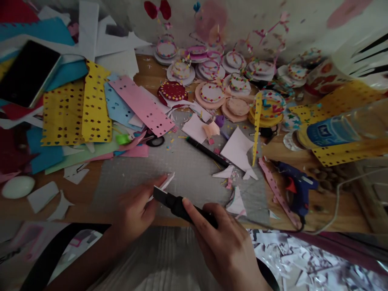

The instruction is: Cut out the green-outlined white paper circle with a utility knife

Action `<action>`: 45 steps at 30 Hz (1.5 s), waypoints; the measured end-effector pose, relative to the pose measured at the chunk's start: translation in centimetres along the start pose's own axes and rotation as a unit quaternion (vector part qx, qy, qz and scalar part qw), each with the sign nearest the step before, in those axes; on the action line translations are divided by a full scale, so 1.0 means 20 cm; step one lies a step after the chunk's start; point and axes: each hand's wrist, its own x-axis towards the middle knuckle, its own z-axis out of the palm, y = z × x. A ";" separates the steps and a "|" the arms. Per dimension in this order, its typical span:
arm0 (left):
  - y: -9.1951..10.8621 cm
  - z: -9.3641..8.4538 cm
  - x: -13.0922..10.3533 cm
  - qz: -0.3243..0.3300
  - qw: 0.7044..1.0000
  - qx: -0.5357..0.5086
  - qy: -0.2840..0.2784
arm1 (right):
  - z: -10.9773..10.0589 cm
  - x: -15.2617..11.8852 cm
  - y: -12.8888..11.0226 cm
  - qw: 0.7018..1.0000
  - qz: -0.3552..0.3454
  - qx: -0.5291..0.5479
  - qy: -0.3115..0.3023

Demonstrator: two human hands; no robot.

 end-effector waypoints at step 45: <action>0.01 0.02 -0.01 0.056 0.996 0.062 0.010 | 0.01 -0.01 0.04 0.986 0.060 0.158 -0.004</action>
